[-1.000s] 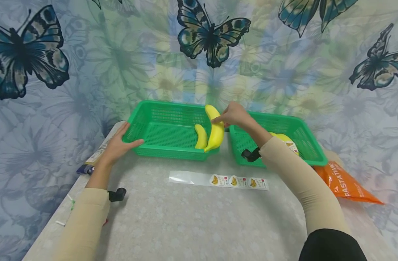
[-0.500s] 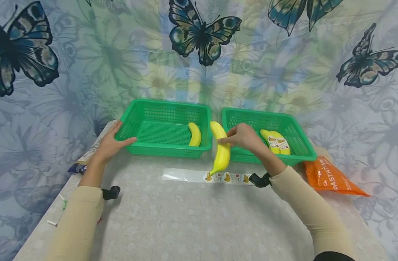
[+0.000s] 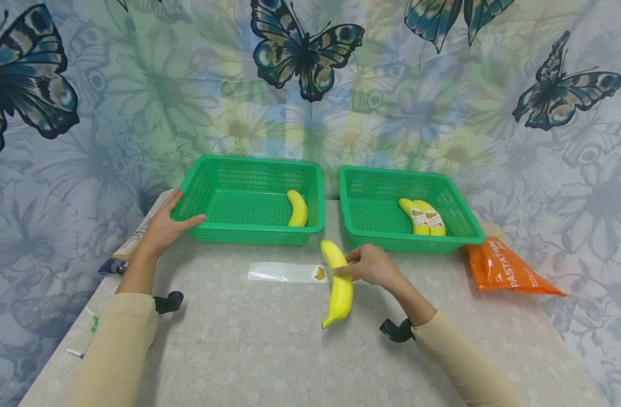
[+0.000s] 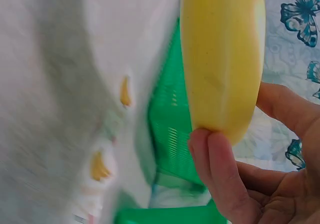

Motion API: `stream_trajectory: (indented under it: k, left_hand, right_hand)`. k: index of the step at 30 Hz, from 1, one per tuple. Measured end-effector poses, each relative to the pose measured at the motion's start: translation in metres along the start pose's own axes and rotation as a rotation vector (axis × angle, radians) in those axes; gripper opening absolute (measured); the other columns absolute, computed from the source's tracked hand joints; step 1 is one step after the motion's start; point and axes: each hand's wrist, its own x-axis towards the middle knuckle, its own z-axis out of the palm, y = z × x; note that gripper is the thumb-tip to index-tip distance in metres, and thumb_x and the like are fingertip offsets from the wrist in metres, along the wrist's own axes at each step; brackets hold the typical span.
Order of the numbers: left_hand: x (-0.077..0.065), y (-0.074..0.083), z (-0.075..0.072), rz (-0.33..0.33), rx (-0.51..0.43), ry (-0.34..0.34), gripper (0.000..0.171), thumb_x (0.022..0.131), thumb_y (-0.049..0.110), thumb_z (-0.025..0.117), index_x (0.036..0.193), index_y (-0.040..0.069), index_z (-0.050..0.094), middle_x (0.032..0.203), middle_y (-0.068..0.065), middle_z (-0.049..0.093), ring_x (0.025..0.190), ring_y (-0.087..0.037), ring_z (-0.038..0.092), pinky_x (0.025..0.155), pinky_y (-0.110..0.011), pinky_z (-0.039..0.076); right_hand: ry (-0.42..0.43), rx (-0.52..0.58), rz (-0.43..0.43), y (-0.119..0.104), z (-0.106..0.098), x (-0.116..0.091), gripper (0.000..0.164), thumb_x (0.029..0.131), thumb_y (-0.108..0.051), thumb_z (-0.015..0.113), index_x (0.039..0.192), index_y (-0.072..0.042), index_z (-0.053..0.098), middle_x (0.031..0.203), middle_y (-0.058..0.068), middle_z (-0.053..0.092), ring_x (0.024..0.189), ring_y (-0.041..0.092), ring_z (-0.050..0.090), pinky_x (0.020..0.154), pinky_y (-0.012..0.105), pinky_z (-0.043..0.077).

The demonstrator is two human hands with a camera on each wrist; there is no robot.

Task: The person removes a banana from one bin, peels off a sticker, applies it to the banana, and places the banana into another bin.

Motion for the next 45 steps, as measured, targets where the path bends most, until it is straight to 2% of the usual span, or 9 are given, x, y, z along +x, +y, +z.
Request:
stream_trajectory:
  k: [9, 16, 23, 28, 33, 37, 40, 42, 45]
  left_hand:
    - [0.0, 0.001, 0.001, 0.013, -0.003, 0.002, 0.104, 0.086, 0.057, 0.065, 0.156, 0.031, -0.006, 0.164, 0.007, -0.015, 0.15, -0.041, -0.013, 0.107, -0.078, 0.011]
    - [-0.003, 0.0, 0.002, 0.002, 0.003, 0.009, 0.104, 0.085, 0.06, 0.064, 0.156, 0.032, -0.006, 0.163, 0.008, -0.016, 0.15, -0.042, -0.012, 0.106, -0.079, 0.012]
    - [-0.004, -0.002, 0.001, 0.001, 0.023, 0.015, 0.104, 0.085, 0.061, 0.063, 0.157, 0.03, -0.006, 0.164, 0.006, -0.015, 0.149, -0.044, -0.01, 0.106, -0.079, 0.012]
    - [-0.004, -0.003, 0.001, 0.025, 0.026, 0.033, 0.102, 0.088, 0.056, 0.063, 0.157, 0.027, -0.006, 0.165, 0.002, -0.013, 0.149, -0.045, -0.007, 0.107, -0.078, 0.013]
    - [-0.006, 0.0, 0.002, 0.023, 0.045, 0.067, 0.105, 0.087, 0.059, 0.062, 0.157, 0.025, -0.008, 0.165, -0.009, -0.006, 0.148, -0.049, 0.007, 0.108, -0.074, 0.021]
    - [-0.014, 0.009, 0.006, 0.042, 0.143, 0.167, 0.104, 0.086, 0.063, 0.061, 0.159, 0.02, 0.0, 0.161, -0.024, 0.016, 0.139, -0.053, 0.027, 0.103, -0.072, 0.029]
    - [-0.024, 0.02, 0.012, 0.099, 0.251, 0.295, 0.102, 0.086, 0.063, 0.06, 0.158, 0.012, 0.01, 0.156, -0.028, 0.028, 0.136, -0.054, 0.031, 0.105, -0.071, 0.028]
    - [-0.033, 0.027, 0.017, 0.141, 0.308, 0.372, 0.1, 0.087, 0.063, 0.06, 0.157, 0.008, 0.015, 0.154, -0.029, 0.03, 0.136, -0.054, 0.03, 0.108, -0.07, 0.025]
    - [-0.047, 0.039, 0.028, 0.214, 0.354, 0.435, 0.099, 0.086, 0.061, 0.063, 0.156, 0.005, 0.019, 0.15, -0.031, 0.036, 0.135, -0.053, 0.034, 0.11, -0.067, 0.026]
  right_hand:
    - [-0.007, 0.027, -0.015, 0.027, 0.029, -0.017, 0.037, 0.071, -0.035, 0.086, 0.089, -0.005, 0.076, 0.071, 0.001, 0.07, 0.063, 0.02, 0.067, 0.054, 0.023, 0.046]
    - [-0.028, 0.018, 0.006, 0.04, 0.042, -0.026, 0.034, 0.071, -0.037, 0.085, 0.086, -0.008, 0.076, 0.065, -0.001, 0.067, 0.059, 0.012, 0.059, 0.055, 0.024, 0.045]
    - [-0.036, 0.018, 0.024, 0.049, 0.045, -0.033, 0.031, 0.07, -0.038, 0.085, 0.08, -0.011, 0.075, 0.063, -0.002, 0.064, 0.058, 0.011, 0.055, 0.053, 0.023, 0.042]
    - [-0.045, 0.025, 0.011, 0.052, 0.044, -0.036, 0.03, 0.072, -0.039, 0.084, 0.078, -0.011, 0.074, 0.062, 0.0, 0.063, 0.056, 0.011, 0.052, 0.051, 0.023, 0.041]
    - [-0.041, 0.025, -0.005, 0.053, 0.044, -0.036, 0.029, 0.072, -0.038, 0.084, 0.077, -0.011, 0.074, 0.061, -0.001, 0.063, 0.054, 0.01, 0.05, 0.05, 0.023, 0.039]
    - [-0.033, 0.003, -0.01, 0.051, 0.043, -0.036, 0.03, 0.072, -0.039, 0.084, 0.078, -0.011, 0.074, 0.06, -0.003, 0.062, 0.054, 0.01, 0.051, 0.05, 0.022, 0.04]
    - [-0.032, -0.006, -0.001, 0.049, 0.043, -0.037, 0.031, 0.072, -0.038, 0.084, 0.08, -0.01, 0.074, 0.061, -0.003, 0.063, 0.055, 0.01, 0.052, 0.05, 0.023, 0.04]
    - [-0.035, -0.005, 0.005, 0.048, 0.043, -0.037, 0.031, 0.072, -0.038, 0.084, 0.08, -0.01, 0.074, 0.061, -0.003, 0.062, 0.055, 0.01, 0.052, 0.05, 0.023, 0.04]
    - [-0.038, -0.003, 0.005, 0.048, 0.043, -0.038, 0.031, 0.072, -0.038, 0.084, 0.079, -0.01, 0.074, 0.06, -0.003, 0.062, 0.054, 0.01, 0.051, 0.05, 0.022, 0.039]
